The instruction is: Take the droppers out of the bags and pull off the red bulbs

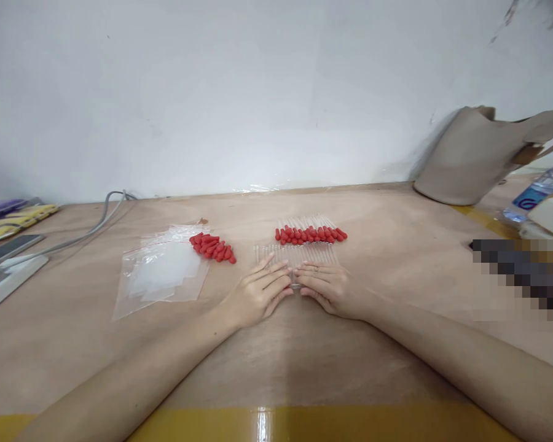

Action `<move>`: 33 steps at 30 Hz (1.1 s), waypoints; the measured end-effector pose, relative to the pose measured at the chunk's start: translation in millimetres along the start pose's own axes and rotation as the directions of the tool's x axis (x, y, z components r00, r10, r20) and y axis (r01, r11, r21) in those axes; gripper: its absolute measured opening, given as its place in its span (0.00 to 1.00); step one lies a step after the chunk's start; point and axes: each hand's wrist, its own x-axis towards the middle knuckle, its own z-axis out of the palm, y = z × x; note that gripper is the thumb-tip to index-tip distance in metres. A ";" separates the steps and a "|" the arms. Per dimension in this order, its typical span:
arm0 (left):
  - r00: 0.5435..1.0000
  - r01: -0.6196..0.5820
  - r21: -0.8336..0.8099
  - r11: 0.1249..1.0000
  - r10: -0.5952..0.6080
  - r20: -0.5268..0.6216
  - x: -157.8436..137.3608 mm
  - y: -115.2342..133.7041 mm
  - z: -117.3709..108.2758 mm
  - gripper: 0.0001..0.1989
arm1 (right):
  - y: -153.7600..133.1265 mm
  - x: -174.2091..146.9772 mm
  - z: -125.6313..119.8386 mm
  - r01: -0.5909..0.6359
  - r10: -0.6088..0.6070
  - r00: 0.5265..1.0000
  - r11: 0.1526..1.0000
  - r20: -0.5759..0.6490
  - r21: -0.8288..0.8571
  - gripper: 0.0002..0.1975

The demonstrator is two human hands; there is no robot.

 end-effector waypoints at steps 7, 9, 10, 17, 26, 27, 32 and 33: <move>1.000 -0.028 -0.012 1.000 0.028 0.003 -2.4 1.5 -3.0 0.09 | -3.3 0.7 -4.6 0.075 -0.078 0.996 0.995 -0.048 -0.072 0.07; 1.000 -0.024 -0.021 0.999 0.024 0.008 -2.7 3.0 -4.2 0.09 | -4.5 1.7 -5.7 0.097 -0.103 0.993 0.990 -0.055 -0.098 0.07; 1.000 -0.020 -0.028 0.999 0.020 0.008 -2.9 3.7 -4.8 0.08 | -5.0 2.5 -6.0 0.111 -0.117 0.992 0.988 -0.055 -0.110 0.07; 0.999 0.031 -0.080 0.996 -0.029 0.032 -5.3 5.9 -9.7 0.07 | -6.5 4.2 -8.4 0.160 -0.168 0.984 0.979 -0.052 -0.127 0.07; 0.999 0.019 -0.109 0.994 -0.014 0.046 -8.2 6.5 -13.4 0.07 | -8.2 1.4 -14.8 0.221 -0.230 0.972 0.963 -0.040 -0.157 0.07; 0.999 0.014 -0.111 0.994 -0.009 0.044 -9.1 6.6 -13.2 0.07 | -8.3 1.0 -15.7 0.226 -0.235 0.971 0.962 -0.043 -0.152 0.08; 0.991 0.132 -0.121 0.984 -0.133 0.000 -14.2 -1.4 -20.3 0.05 | 0.7 -5.7 -23.7 0.151 -0.166 0.982 0.976 -0.087 -0.157 0.10; 0.980 0.194 -0.100 0.976 -0.198 -0.033 -14.7 -6.1 -24.0 0.04 | 4.2 -7.3 -24.8 0.083 -0.103 0.988 0.981 -0.110 -0.174 0.09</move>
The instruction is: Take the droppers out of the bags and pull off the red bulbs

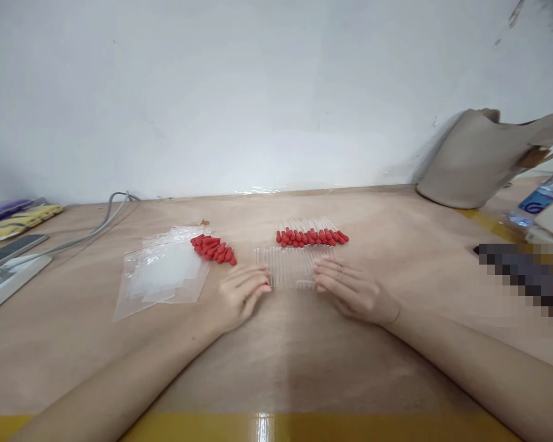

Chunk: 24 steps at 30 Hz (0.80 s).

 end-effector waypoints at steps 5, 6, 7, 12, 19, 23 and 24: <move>0.921 0.380 0.101 0.920 -0.365 -0.135 9.6 -37.4 -29.5 0.08 | 12.3 -4.1 7.0 -0.332 0.328 0.943 0.918 -0.054 -0.217 0.08; 0.895 0.445 0.125 0.887 -0.433 -0.109 11.8 -47.1 -36.4 0.09 | 12.9 -3.9 9.4 -0.357 0.357 0.933 0.902 -0.047 -0.244 0.09; 0.863 0.505 0.160 0.848 -0.495 -0.102 13.6 -56.8 -43.3 0.11 | 12.9 -3.7 11.6 -0.372 0.376 0.926 0.892 -0.036 -0.257 0.10; 0.659 0.727 0.246 0.641 -0.752 0.008 16.3 -89.7 -70.3 0.17 | 11.9 -3.0 16.3 -0.402 0.422 0.906 0.876 0.022 -0.266 0.13; 0.629 0.761 0.113 0.639 -0.769 0.116 12.2 -91.7 -62.9 0.14 | 11.1 0.4 21.9 -0.405 0.425 0.905 0.873 0.016 -0.270 0.11; 0.629 0.750 0.124 0.650 -0.758 0.175 9.7 -96.6 -58.2 0.13 | 8.6 4.9 23.4 -0.386 0.403 0.915 0.879 0.002 -0.280 0.09; 0.639 0.734 0.156 0.661 -0.750 0.171 9.6 -97.0 -58.5 0.12 | 8.3 5.5 23.5 -0.385 0.401 0.916 0.879 0.002 -0.283 0.09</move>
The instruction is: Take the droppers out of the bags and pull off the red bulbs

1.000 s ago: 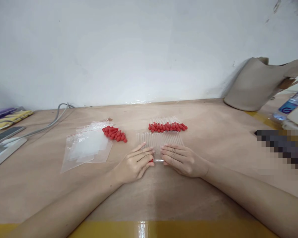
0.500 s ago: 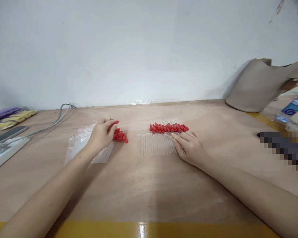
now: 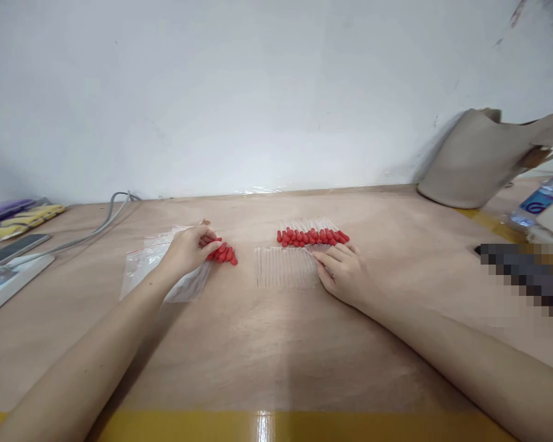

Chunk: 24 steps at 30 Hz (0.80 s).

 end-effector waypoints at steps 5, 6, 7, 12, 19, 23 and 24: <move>0.933 -0.162 0.224 0.961 0.223 -0.282 -14.3 19.2 9.2 0.11 | -0.7 -0.3 2.0 0.013 -0.013 1.000 1.000 0.021 0.020 0.09; 0.907 -0.236 0.225 0.945 0.297 -0.299 -20.5 27.8 15.4 0.11 | -1.1 -0.5 2.6 0.015 -0.016 1.000 0.999 0.026 0.030 0.09; 0.881 -0.344 0.215 0.914 0.394 -0.263 -27.3 37.3 22.9 0.11 | -1.5 -0.7 3.1 0.014 -0.016 0.999 0.999 0.030 0.040 0.09; 0.726 -0.687 0.113 0.717 0.682 0.085 -52.0 75.0 61.6 0.22 | -4.7 -0.7 2.5 0.003 -0.005 0.999 0.999 0.042 0.046 0.08; 0.719 -0.659 0.033 0.752 0.616 0.320 -49.2 71.4 74.7 0.26 | -7.0 2.0 -1.5 -0.011 -0.003 0.991 0.995 0.134 0.102 0.16; 0.701 -0.655 -0.021 0.756 0.617 0.356 -46.0 68.6 71.9 0.25 | -8.2 4.3 -5.1 0.003 -0.032 0.977 0.991 0.212 0.135 0.21; 0.692 -0.661 -0.034 0.750 0.626 0.360 -44.8 67.8 71.3 0.25 | -8.3 4.6 -5.9 0.008 -0.040 0.973 0.990 0.228 0.140 0.22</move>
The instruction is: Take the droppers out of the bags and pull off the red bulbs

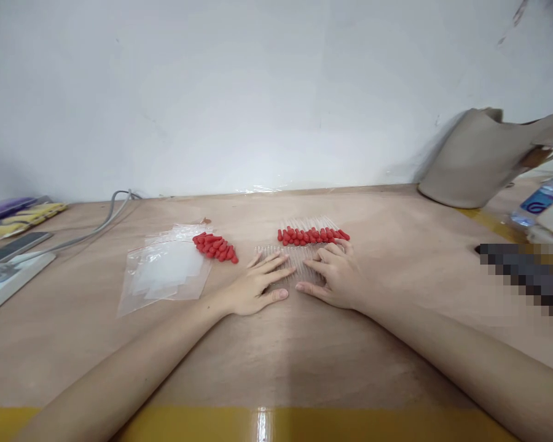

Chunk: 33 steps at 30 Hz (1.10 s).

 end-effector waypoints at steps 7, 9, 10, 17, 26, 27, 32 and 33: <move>0.997 -0.061 -0.044 0.997 0.060 -0.038 -0.4 -5.6 -0.8 0.24 | 4.3 -4.8 2.3 -0.004 0.010 0.996 0.997 -0.087 0.072 0.17; 0.995 -0.038 -0.064 0.997 0.032 -0.099 -0.5 -3.6 -0.9 0.22 | 6.0 -6.8 2.4 0.000 0.015 0.990 0.995 -0.142 0.103 0.13; 0.989 -0.020 -0.079 0.997 0.008 -0.150 0.3 -2.7 -1.3 0.21 | 6.7 -7.8 1.8 0.007 0.013 0.986 0.993 -0.166 0.114 0.11; 0.843 0.305 -0.080 0.949 -0.308 -0.442 39.0 -16.3 -12.0 0.11 | 4.8 -12.5 -5.9 0.147 -0.123 0.977 0.980 -0.174 0.133 0.07; 0.809 0.544 0.083 0.835 -0.495 -0.318 103.1 -27.7 -14.7 0.20 | 3.5 -14.7 -5.0 0.197 -0.175 0.971 0.972 -0.165 0.131 0.07; 0.803 0.557 0.091 0.826 -0.507 -0.314 106.3 -27.7 -14.0 0.19 | 3.6 -14.6 -4.9 0.197 -0.175 0.971 0.972 -0.166 0.129 0.07; 0.739 0.626 0.070 0.776 -0.563 -0.371 109.1 -25.6 -15.1 0.15 | 3.4 -14.4 -4.5 0.194 -0.169 0.967 0.973 -0.190 0.122 0.07; 0.725 0.635 0.061 0.770 -0.567 -0.392 104.7 -23.9 -15.9 0.15 | 3.8 -14.7 -4.6 0.186 -0.160 0.966 0.975 -0.204 0.119 0.06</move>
